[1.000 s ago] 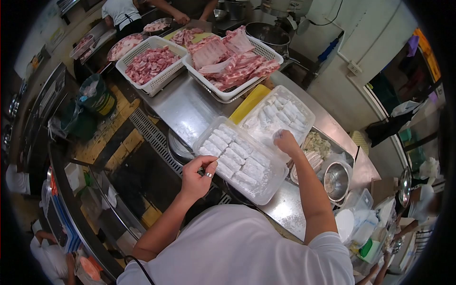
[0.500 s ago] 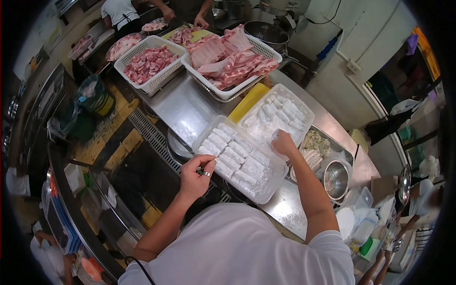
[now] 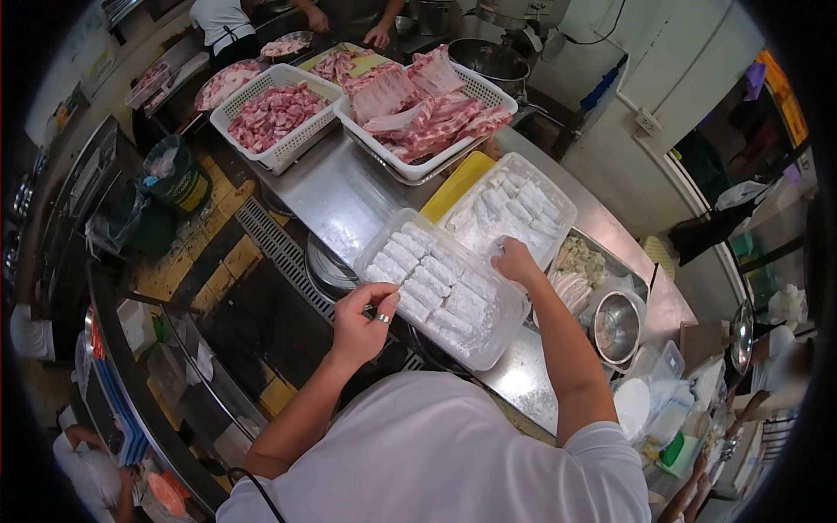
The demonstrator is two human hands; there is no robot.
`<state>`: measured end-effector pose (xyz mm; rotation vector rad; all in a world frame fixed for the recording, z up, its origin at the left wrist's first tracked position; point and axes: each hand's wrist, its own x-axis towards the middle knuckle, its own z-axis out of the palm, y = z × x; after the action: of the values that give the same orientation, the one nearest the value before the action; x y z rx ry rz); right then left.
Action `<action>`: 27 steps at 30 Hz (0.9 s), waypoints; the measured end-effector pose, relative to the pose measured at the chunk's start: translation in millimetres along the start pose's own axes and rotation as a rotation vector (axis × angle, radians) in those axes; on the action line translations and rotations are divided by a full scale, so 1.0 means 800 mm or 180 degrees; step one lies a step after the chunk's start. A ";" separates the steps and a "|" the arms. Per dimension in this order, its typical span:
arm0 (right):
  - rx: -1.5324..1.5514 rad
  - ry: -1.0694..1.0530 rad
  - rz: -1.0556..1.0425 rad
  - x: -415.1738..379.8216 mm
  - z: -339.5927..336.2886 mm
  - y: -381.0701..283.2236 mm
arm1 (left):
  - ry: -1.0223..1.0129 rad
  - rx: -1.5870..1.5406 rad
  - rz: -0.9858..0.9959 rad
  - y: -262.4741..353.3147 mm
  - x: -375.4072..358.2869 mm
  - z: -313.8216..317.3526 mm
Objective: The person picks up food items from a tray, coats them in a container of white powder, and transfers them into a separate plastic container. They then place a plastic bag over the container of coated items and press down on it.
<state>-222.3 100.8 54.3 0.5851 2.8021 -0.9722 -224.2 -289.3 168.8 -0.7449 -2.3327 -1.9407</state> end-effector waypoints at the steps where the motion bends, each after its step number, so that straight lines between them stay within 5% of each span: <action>1: 0.0472 0.0159 0.0144 0.000 -0.001 -0.002 | -0.0001 0.0007 -0.0003 0.000 0.000 0.000; 5: 0.1492 0.0371 0.0506 -0.024 -0.020 -0.031 | 0.0013 0.0005 -0.0015 -0.001 -0.004 -0.002; 11: -0.0646 0.0073 0.0200 -0.013 -0.020 0.015 | 0.0033 -0.0029 -0.0045 0.000 -0.003 -0.003; 17: -0.1422 -0.0565 0.0065 -0.022 -0.032 -0.003 | 0.0010 -0.0002 -0.0042 0.000 -0.003 0.001; 20: -0.1381 -0.0644 -0.0249 -0.014 -0.019 0.015 | 0.0002 -0.0028 -0.0078 0.001 -0.002 0.002; 27: 0.0672 0.0465 0.0214 -0.006 -0.002 0.004 | 0.0000 0.0006 -0.0023 -0.004 -0.001 0.006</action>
<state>-216.4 102.5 55.1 0.8013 2.8011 -1.2698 -223.3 -285.9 164.1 -0.7373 -2.3403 -1.9410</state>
